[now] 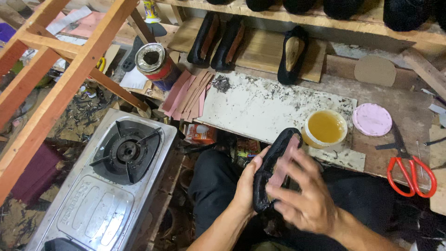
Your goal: The person applies a yellow liquid to the insole of a black shoe using their fingers. They repeatedly dip their fingers into a small container and spread the liquid across the insole, then place the shoe on a shelf and repeat the process with another shoe.
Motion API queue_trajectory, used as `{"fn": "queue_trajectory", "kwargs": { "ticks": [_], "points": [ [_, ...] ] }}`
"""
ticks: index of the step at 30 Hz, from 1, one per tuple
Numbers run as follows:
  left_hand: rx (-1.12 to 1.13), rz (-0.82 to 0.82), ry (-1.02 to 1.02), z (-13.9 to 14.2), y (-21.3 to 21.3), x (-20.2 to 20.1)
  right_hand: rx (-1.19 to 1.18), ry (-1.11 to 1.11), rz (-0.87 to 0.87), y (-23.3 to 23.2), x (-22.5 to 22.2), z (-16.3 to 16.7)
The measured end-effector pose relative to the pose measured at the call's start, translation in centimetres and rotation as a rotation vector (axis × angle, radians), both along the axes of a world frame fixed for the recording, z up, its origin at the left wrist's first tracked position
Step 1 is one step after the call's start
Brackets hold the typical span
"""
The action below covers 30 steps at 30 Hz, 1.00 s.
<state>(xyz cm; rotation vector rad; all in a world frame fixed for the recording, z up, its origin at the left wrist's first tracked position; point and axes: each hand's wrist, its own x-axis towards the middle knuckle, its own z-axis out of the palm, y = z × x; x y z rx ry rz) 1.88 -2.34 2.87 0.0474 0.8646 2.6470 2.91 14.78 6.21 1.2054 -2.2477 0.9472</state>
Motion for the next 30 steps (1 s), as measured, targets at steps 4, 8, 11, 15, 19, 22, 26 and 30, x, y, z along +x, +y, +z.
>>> {"fn": "queue_trajectory", "kwargs": {
  "ticks": [4,8,11,15,19,22,26,30],
  "points": [
    [-0.083,0.003,-0.014,0.0,0.2,0.2,0.045,0.029,0.049,-0.1,-0.1,0.2],
    [0.031,-0.014,-0.051,-0.3,0.2,0.2,0.009,0.115,0.073,-0.2,-0.1,0.6],
    [0.054,-0.042,-0.09,-0.6,0.1,0.3,0.065,0.145,0.059,-0.1,-0.1,0.9],
    [0.059,-0.074,-0.074,-0.7,-0.2,0.3,0.083,0.171,0.113,-0.2,-0.2,1.1],
    [0.078,-0.061,-0.108,-0.2,-0.4,0.3,0.095,0.231,0.112,-0.3,-0.2,1.3],
    [0.053,-0.066,-0.095,0.6,-0.6,0.2,0.109,0.282,0.132,-0.3,-0.1,1.4],
    [0.025,-0.01,-0.059,1.7,-0.7,0.2,0.108,0.273,0.132,-0.4,0.4,1.2],
    [-0.13,0.062,0.074,1.9,-1.0,0.3,-0.009,0.079,0.043,-0.8,0.7,0.9]
  ]
}}
